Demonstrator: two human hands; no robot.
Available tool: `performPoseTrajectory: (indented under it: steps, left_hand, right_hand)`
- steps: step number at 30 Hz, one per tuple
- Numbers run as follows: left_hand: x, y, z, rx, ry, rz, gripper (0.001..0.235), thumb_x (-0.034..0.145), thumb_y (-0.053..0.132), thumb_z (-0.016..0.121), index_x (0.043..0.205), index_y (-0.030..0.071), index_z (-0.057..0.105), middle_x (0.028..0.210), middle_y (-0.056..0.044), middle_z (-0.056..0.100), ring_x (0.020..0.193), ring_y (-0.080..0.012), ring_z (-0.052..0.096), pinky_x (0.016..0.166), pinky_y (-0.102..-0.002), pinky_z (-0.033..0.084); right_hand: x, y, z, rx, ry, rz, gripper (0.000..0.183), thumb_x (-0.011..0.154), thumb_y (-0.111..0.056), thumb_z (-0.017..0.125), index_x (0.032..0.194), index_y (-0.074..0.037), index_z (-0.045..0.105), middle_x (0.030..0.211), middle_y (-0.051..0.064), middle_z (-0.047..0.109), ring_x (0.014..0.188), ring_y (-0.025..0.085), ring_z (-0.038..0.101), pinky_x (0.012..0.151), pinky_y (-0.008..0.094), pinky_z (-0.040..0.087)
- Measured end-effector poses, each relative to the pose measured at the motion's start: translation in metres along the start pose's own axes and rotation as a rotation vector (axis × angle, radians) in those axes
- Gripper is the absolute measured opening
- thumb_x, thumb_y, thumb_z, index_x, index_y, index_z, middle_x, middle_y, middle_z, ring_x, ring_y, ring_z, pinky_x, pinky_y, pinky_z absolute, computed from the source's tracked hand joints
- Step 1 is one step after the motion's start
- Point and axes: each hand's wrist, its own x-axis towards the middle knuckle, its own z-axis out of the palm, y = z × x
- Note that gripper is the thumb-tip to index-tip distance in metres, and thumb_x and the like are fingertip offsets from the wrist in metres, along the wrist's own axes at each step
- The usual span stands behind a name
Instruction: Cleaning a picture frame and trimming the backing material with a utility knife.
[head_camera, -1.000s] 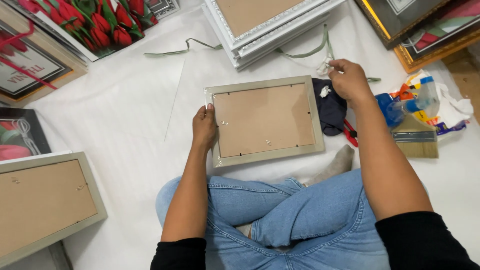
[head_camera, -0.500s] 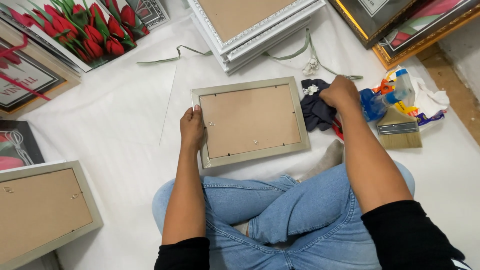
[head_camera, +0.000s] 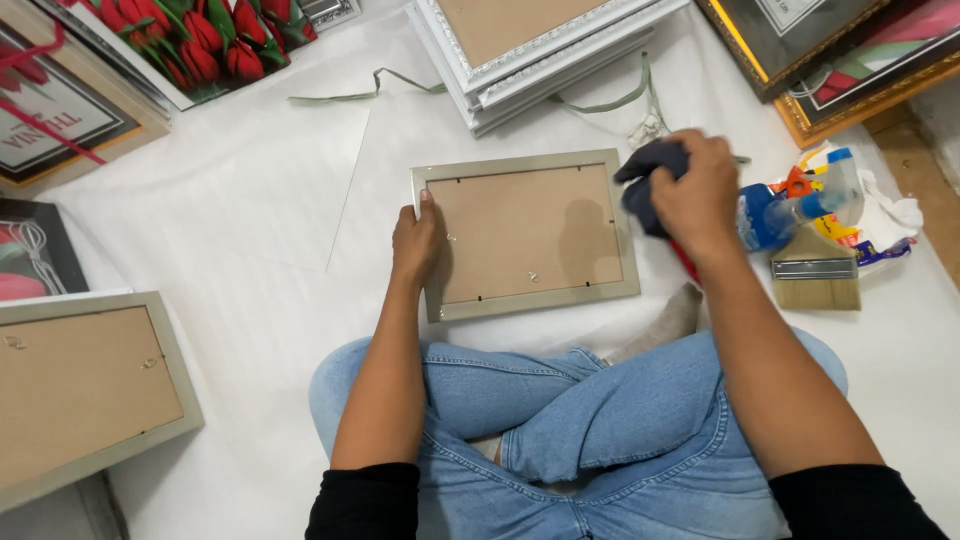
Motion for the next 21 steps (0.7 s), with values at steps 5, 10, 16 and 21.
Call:
performPoseTrajectory:
  steps: [5, 10, 16, 21]
  left_hand:
    - [0.023, -0.029, 0.012, 0.305, 0.101, 0.105, 0.065, 0.101, 0.049, 0.051, 0.136, -0.006, 0.059, 0.118, -0.030, 0.067, 0.117, -0.0467, 0.065, 0.097, -0.057, 0.053]
    - [0.037, -0.042, 0.008, 0.286, 0.108, 0.120, 0.040, 0.094, 0.014, 0.055, 0.126, -0.003, 0.070, 0.109, -0.025, 0.074, 0.109, -0.0460, 0.069, 0.092, -0.056, 0.056]
    - [0.056, -0.061, 0.014, 0.211, 0.086, 0.089, 0.041, 0.091, 0.014, 0.057, 0.129, 0.004, 0.070, 0.111, -0.021, 0.075, 0.110, -0.0408, 0.070, 0.093, -0.055, 0.056]
    - [0.046, -0.049, 0.006, 0.169, 0.050, 0.098, 0.043, 0.093, 0.012, 0.060, 0.133, -0.003, 0.065, 0.117, -0.026, 0.073, 0.115, -0.0451, 0.067, 0.096, -0.057, 0.055]
  right_hand:
    - [-0.032, -0.036, 0.043, -0.004, -0.436, 0.156, 0.058, 0.090, -0.013, 0.066, 0.143, 0.001, 0.049, 0.141, 0.035, 0.033, 0.127, 0.061, 0.041, 0.102, 0.065, 0.043]
    - [-0.086, -0.036, 0.123, -0.036, -0.676, 0.027, 0.072, 0.103, -0.028, 0.051, 0.159, 0.009, 0.025, 0.164, 0.039, 0.009, 0.147, 0.063, 0.012, 0.118, 0.069, 0.021]
    - [-0.159, -0.149, 0.181, 0.184, -0.630, -0.375, 0.052, 0.104, -0.013, 0.041, 0.152, 0.007, 0.041, 0.160, 0.037, 0.028, 0.145, 0.058, 0.026, 0.115, 0.068, 0.027]
    - [-0.149, -0.123, 0.219, 0.071, -0.526, -0.528, 0.046, 0.107, -0.020, 0.044, 0.150, -0.005, 0.048, 0.166, 0.023, 0.028, 0.153, 0.044, 0.024, 0.122, 0.055, 0.024]
